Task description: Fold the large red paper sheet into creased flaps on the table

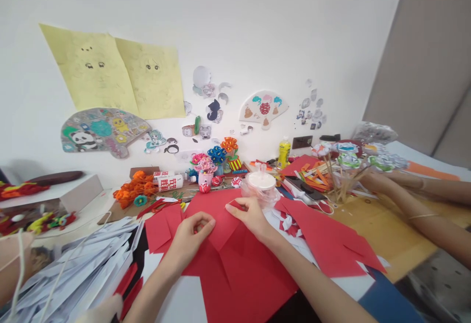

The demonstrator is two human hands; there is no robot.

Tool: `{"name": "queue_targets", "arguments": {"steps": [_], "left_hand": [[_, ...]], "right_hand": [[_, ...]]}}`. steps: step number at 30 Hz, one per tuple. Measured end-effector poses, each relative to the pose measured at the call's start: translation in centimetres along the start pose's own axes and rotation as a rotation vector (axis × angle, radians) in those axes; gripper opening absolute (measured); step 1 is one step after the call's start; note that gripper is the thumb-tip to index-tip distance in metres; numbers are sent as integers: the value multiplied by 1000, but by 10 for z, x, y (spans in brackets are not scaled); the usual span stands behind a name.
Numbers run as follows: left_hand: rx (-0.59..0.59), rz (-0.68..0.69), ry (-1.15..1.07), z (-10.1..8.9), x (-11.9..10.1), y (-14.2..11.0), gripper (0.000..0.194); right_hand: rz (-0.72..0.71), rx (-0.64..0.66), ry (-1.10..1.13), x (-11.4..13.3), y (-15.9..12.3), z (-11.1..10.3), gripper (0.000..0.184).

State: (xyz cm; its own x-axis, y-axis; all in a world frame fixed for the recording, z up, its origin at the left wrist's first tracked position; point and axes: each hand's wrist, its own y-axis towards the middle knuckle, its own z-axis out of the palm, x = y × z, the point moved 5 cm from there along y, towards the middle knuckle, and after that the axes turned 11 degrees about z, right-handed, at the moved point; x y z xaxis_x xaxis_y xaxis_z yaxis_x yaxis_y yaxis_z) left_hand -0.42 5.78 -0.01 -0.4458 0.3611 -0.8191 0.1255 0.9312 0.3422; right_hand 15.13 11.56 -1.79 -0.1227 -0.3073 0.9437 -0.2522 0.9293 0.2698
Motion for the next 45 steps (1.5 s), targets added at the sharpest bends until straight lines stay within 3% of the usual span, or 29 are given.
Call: {"name": "queue_targets", "arguments": {"steps": [5,12,25,28,31,34,38,45], "left_hand": [[-6,38,59,-3,2,1,36],[-60,-14,167,-10,0,0,35],[-126,-17,105,-16,-6,0,45],[-98,11,-66,-14,-15,-1,40],[-50,106,-92,-11,-21,-2,30],[21,216,-27,-4,-23,-3,38],[75,268,26,1,-23,-2,23],[92,283,48,0,-23,-2,24]], "right_hand": [[-12,-42,-3,0,1,-2,48],[-5,-36,-63,-2,1,-2,47],[64,-35,23,-8,4,-3,44],[252,65,229,-18,2,2,43],[360,220,358,-20,-2,10,45],[388,355,389,-17,-7,17,44],[389,483,366,-12,-13,24,44],[386,553,340,-13,-15,27,47]]}}
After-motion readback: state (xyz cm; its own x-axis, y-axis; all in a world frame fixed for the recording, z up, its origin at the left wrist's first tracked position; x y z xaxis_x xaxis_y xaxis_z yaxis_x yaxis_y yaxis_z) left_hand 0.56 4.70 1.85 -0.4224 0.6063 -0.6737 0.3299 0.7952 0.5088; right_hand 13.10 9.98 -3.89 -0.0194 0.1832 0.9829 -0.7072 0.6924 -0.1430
